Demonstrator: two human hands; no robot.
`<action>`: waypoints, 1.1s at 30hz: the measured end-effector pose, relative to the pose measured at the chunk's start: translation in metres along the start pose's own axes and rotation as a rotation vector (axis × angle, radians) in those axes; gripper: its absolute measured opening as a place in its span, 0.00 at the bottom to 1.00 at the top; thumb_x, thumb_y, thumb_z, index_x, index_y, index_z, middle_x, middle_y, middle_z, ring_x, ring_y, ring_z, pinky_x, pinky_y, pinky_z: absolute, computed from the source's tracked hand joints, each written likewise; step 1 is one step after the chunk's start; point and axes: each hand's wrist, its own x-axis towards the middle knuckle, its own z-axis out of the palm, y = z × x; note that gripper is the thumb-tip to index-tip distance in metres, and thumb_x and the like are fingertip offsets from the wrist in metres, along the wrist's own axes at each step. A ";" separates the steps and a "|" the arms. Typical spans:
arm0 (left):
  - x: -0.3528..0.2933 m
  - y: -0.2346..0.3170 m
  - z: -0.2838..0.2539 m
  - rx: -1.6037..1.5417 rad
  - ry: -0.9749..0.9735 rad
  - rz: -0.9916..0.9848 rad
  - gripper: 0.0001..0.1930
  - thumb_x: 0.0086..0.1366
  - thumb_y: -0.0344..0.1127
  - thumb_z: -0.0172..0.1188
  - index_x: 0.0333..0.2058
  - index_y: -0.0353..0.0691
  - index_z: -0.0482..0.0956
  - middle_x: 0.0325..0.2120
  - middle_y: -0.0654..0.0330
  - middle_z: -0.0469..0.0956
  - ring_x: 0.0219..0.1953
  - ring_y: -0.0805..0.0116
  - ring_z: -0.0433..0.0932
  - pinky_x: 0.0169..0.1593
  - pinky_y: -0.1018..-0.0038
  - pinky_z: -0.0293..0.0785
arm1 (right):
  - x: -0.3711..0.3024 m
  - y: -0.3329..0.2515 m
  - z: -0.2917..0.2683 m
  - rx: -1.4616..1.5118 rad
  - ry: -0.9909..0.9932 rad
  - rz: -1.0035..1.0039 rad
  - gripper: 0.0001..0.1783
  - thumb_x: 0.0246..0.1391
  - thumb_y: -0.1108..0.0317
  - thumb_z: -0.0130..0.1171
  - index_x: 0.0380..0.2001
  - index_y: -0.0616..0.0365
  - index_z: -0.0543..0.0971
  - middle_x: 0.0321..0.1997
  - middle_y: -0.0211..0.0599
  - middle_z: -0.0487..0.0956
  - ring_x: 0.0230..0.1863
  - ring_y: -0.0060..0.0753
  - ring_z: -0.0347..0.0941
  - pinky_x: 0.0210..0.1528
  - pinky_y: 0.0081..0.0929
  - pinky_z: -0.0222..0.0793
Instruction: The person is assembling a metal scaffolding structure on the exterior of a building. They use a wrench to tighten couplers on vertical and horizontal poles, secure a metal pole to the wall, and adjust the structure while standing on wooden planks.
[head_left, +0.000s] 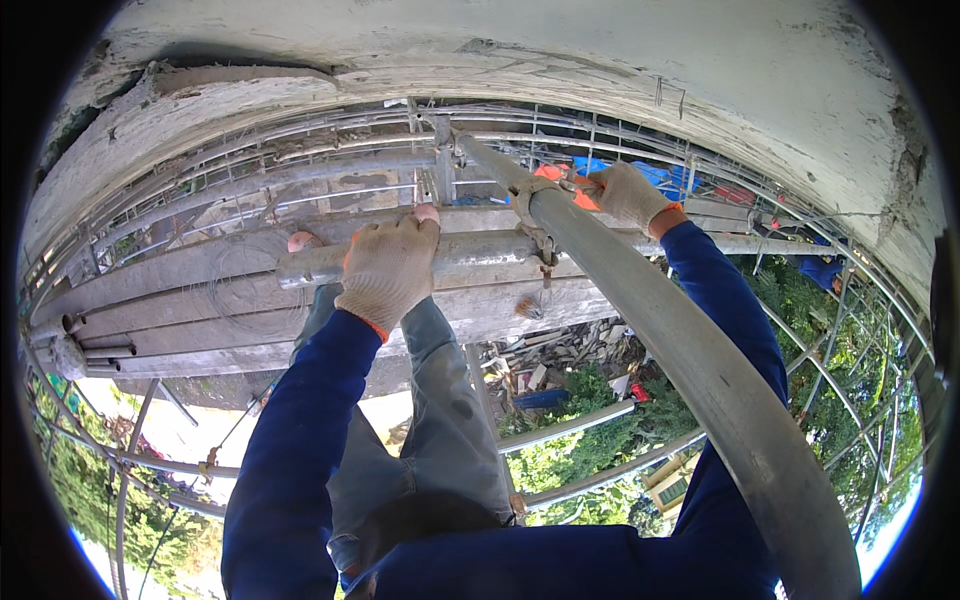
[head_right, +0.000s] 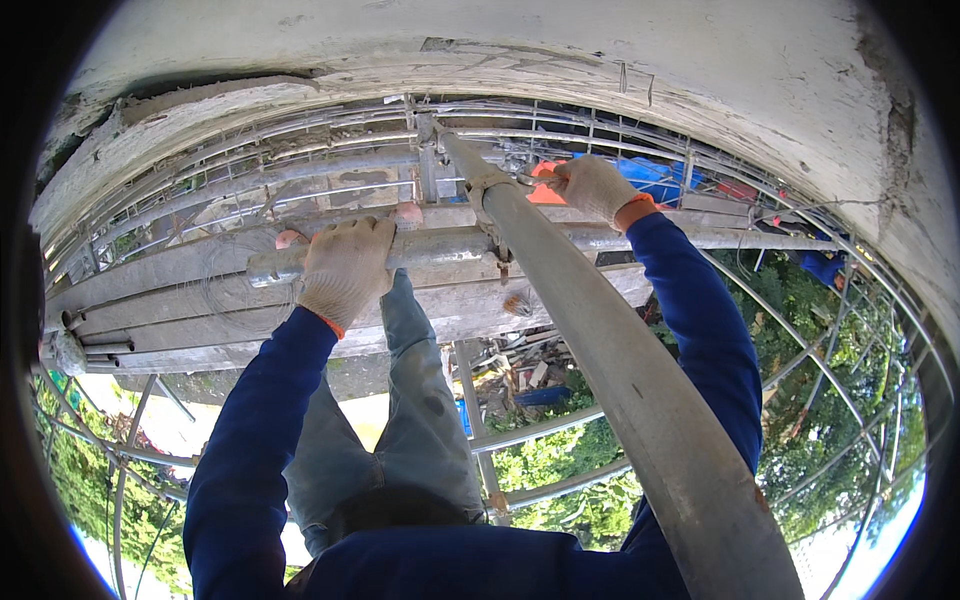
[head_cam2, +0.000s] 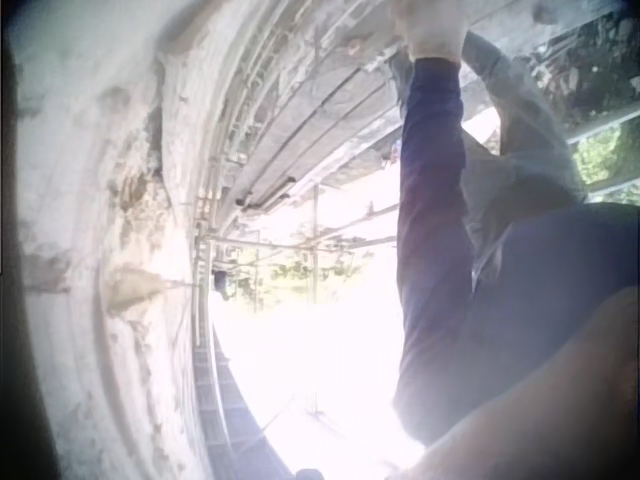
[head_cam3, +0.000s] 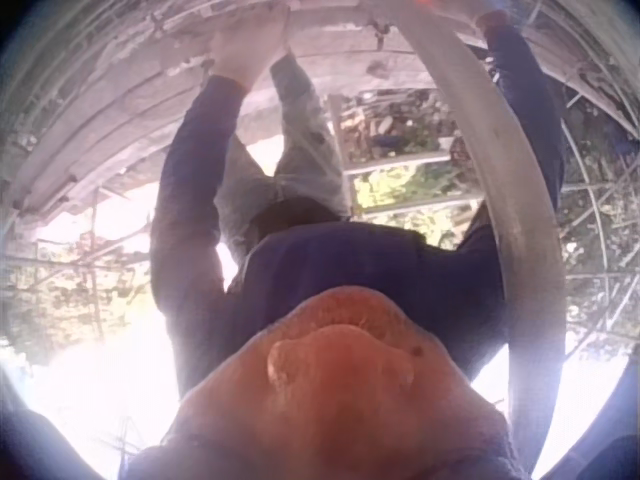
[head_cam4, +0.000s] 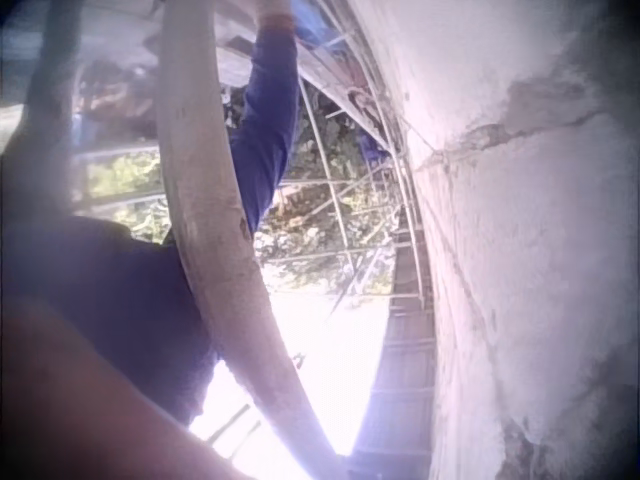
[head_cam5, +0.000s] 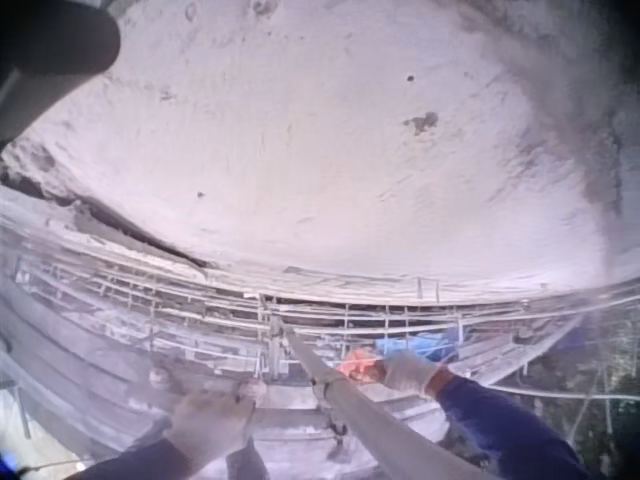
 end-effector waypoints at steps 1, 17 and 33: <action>0.000 0.000 0.000 -0.018 0.023 0.001 0.27 0.53 0.43 0.72 0.52 0.46 0.78 0.38 0.55 0.83 0.45 0.58 0.84 0.50 0.62 0.78 | -0.001 -0.005 -0.002 -0.020 0.008 0.014 0.22 0.64 0.50 0.55 0.30 0.57 0.85 0.29 0.52 0.83 0.32 0.56 0.81 0.33 0.48 0.75; 0.000 -0.004 0.003 -0.033 0.032 0.079 0.22 0.56 0.38 0.67 0.50 0.44 0.79 0.40 0.56 0.84 0.47 0.58 0.84 0.52 0.61 0.78 | -0.064 -0.090 -0.105 -0.380 0.060 0.339 0.28 0.68 0.47 0.48 0.29 0.58 0.84 0.27 0.50 0.83 0.33 0.55 0.82 0.37 0.51 0.77; -0.002 -0.001 0.000 -0.005 0.037 0.016 0.29 0.52 0.43 0.72 0.54 0.43 0.77 0.41 0.57 0.83 0.46 0.59 0.83 0.50 0.61 0.78 | -0.022 0.000 -0.043 -0.176 0.027 -0.174 0.17 0.63 0.51 0.56 0.33 0.51 0.85 0.24 0.45 0.82 0.28 0.52 0.79 0.31 0.47 0.73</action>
